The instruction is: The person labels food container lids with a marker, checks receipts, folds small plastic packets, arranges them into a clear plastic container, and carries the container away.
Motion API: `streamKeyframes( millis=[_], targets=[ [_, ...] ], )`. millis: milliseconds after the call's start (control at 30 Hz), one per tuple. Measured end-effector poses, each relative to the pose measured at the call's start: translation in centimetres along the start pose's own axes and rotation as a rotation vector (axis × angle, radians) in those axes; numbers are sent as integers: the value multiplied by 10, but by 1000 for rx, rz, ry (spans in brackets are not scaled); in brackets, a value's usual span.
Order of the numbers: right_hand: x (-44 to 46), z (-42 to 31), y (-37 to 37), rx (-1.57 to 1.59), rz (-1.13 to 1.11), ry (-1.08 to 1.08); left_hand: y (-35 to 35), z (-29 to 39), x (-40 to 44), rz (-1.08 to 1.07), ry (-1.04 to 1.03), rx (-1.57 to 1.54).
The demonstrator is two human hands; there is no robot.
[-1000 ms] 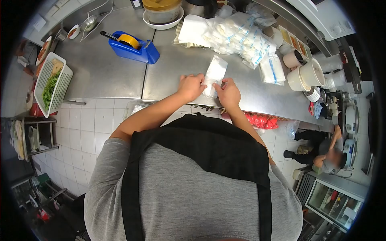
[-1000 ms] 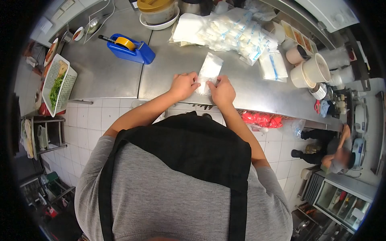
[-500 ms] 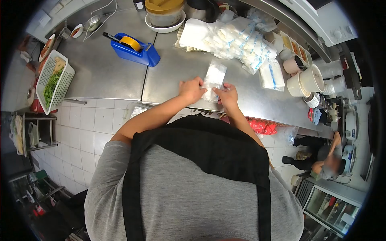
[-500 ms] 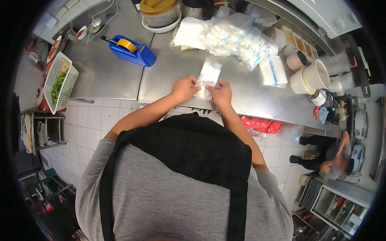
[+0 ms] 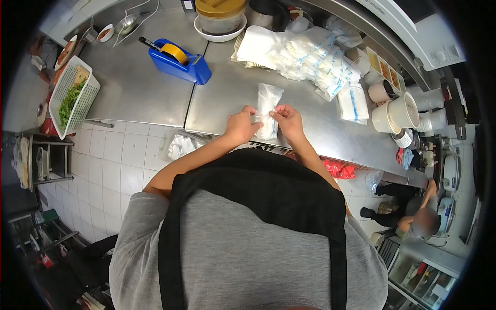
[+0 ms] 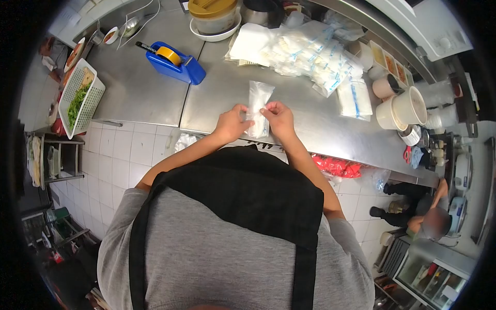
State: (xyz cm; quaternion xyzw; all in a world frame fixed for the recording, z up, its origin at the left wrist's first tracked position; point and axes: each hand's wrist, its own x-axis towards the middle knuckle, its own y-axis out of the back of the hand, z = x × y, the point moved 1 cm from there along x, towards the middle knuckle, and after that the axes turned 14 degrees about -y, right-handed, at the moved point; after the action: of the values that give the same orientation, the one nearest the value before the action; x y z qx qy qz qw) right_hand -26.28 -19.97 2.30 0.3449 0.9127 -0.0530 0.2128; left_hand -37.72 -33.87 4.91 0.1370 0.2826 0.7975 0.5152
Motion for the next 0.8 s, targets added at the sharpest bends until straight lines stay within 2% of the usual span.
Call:
streamKeyframes(
  millis=[33,133,233,333,433,633,800],
  targets=[
    [-5,-7,-1,80,-46,-16,2,1,0,13,-1,-7],
    [-11,-20,-5,316,-136,20,2,-11,-1,233,-239,-302],
    [-18,-30,-9,409,-149,-6,7,-9,1,148,-91,-982],
    [-23,-40,-13,416,-161,-62,12,-2,2,194,-95,-1044],
    [-33,-39,-18,387,-193,-80,15,5,-2,285,-152,-1025],
    [-29,-36,-15,284,-176,-49,54,6,-10,136,-469,-753],
    [-31,-37,-18,260,-194,-28,78,16,-12,35,-517,-402]
  ],
)
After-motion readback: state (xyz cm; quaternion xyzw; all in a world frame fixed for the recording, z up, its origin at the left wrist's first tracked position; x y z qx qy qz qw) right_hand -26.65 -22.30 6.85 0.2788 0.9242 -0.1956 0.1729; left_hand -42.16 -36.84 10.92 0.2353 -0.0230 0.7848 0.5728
